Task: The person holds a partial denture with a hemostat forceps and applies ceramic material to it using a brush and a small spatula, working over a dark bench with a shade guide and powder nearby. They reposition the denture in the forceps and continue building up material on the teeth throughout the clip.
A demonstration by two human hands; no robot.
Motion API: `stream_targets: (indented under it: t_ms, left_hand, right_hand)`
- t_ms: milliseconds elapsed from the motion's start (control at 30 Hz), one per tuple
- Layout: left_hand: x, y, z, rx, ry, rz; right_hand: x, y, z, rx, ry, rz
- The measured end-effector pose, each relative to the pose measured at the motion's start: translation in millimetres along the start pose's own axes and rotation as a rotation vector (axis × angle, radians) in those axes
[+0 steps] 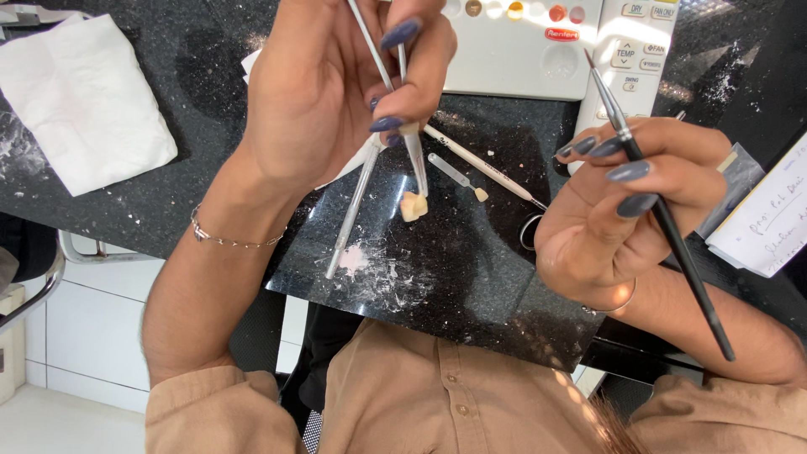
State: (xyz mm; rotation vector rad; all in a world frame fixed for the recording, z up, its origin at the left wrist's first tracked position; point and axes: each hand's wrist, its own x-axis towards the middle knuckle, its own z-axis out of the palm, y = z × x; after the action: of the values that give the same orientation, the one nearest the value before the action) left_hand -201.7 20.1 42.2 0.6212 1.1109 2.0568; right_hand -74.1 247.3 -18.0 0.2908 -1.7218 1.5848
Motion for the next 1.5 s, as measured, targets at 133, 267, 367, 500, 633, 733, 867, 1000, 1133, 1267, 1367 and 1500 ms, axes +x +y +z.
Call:
stream_targets:
  t_ms: [133,267,367,500,633,733,867,1000,1133,1267,1367,1500]
  left_hand:
    - [0.0,-4.1,-2.6,-0.079,-0.025,-0.026]
    - [-1.3,1.6,-2.2,0.056,-0.024,-0.079]
    - [1.3,2.6,-0.3,0.196,-0.050,-0.041]
    - [3.5,3.1,-0.6,0.272,-0.057,0.000]
    - [0.9,4.5,-2.7,0.271,-0.042,0.062]
    - [0.4,5.4,-2.6,0.229,0.004,0.073]
    - [4.4,2.8,0.9,0.198,0.095,0.008]
    - [8.8,-2.0,3.5,0.181,0.139,-0.024]
    - [12.3,-6.9,4.5,0.242,0.186,-0.065]
    - [13.7,-7.6,5.0,0.339,0.179,-0.061]
    - [13.9,-7.2,6.0,0.400,0.182,-0.060]
    - [13.8,-5.5,6.5,0.421,0.191,-0.055]
  right_hand:
    - [-4.0,3.3,3.9,0.037,0.051,0.019]
    - [-3.8,3.9,5.5,0.051,0.061,-0.004]
    - [-2.3,4.4,4.0,0.057,0.065,-0.013]
    - [-1.7,5.1,1.5,0.016,0.123,-0.045]
    - [2.6,4.9,1.6,-0.056,0.146,-0.120]
    - [5.2,1.3,2.2,-0.020,0.083,-0.109]
    - [5.1,2.5,5.8,0.039,0.076,-0.130]
    - [2.9,2.6,7.5,0.050,0.050,-0.140]
    - [0.3,2.2,12.6,0.101,0.000,-0.163]
    - [-0.5,1.0,14.6,0.143,-0.016,-0.174]
    - [-0.5,-0.3,11.9,0.134,-0.055,-0.134]
    - [-1.0,-0.9,9.3,0.151,-0.062,-0.089]
